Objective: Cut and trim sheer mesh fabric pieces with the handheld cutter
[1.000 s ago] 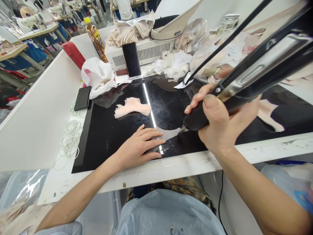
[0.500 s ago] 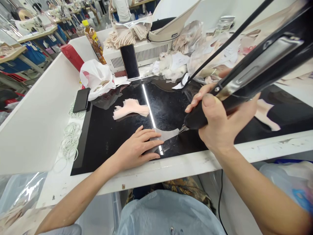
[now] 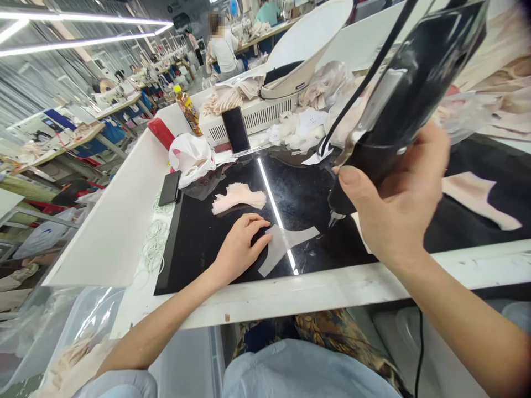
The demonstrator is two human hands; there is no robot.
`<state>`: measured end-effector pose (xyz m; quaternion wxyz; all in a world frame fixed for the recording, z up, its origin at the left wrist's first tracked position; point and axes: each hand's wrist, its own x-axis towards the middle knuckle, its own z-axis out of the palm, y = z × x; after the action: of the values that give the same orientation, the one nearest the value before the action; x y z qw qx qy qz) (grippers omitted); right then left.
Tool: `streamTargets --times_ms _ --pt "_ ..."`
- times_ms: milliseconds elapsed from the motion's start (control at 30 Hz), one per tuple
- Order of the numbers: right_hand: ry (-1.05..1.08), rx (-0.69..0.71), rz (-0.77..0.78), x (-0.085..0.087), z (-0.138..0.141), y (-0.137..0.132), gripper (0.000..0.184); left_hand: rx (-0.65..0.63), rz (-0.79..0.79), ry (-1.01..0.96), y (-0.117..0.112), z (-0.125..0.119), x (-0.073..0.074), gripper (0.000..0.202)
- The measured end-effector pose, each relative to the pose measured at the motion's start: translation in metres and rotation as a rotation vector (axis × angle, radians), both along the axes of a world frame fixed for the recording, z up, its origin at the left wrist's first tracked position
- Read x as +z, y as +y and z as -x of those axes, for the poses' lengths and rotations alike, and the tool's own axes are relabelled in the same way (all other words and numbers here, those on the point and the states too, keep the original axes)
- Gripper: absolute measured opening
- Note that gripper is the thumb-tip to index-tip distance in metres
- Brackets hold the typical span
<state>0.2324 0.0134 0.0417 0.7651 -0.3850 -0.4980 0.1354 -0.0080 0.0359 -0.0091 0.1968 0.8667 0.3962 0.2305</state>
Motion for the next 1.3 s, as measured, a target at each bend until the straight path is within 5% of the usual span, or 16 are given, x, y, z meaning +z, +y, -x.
streamTargets --times_ms 167,267,367,467,833,1000,1300 --pt "-0.184 -0.365 -0.143 -0.006 -0.009 -0.021 0.05 0.033 0.155 -0.055 0.002 -0.012 0.006 0.008" --pt "-0.511 -0.184 -0.044 -0.019 -0.005 -0.028 0.03 0.037 0.207 -0.108 0.001 -0.015 0.009 0.009" --pt "-0.8 0.078 0.052 -0.035 0.007 -0.023 0.035 0.023 0.272 -0.168 -0.002 -0.013 0.012 0.011" --pt "-0.874 0.312 0.223 -0.048 0.021 -0.011 0.033 0.026 0.375 -0.255 -0.003 -0.007 0.015 0.019" --pt "-0.79 0.39 0.344 -0.043 0.05 0.023 0.016 0.106 0.658 -0.466 0.019 0.024 0.025 0.043" --pt "-0.79 0.265 0.344 -0.043 0.068 0.051 0.021 0.176 0.533 -0.428 0.039 0.034 0.027 0.047" --pt "-1.011 0.019 0.417 -0.047 0.097 0.094 0.025 0.358 0.001 -0.049 0.087 0.049 0.025 0.018"
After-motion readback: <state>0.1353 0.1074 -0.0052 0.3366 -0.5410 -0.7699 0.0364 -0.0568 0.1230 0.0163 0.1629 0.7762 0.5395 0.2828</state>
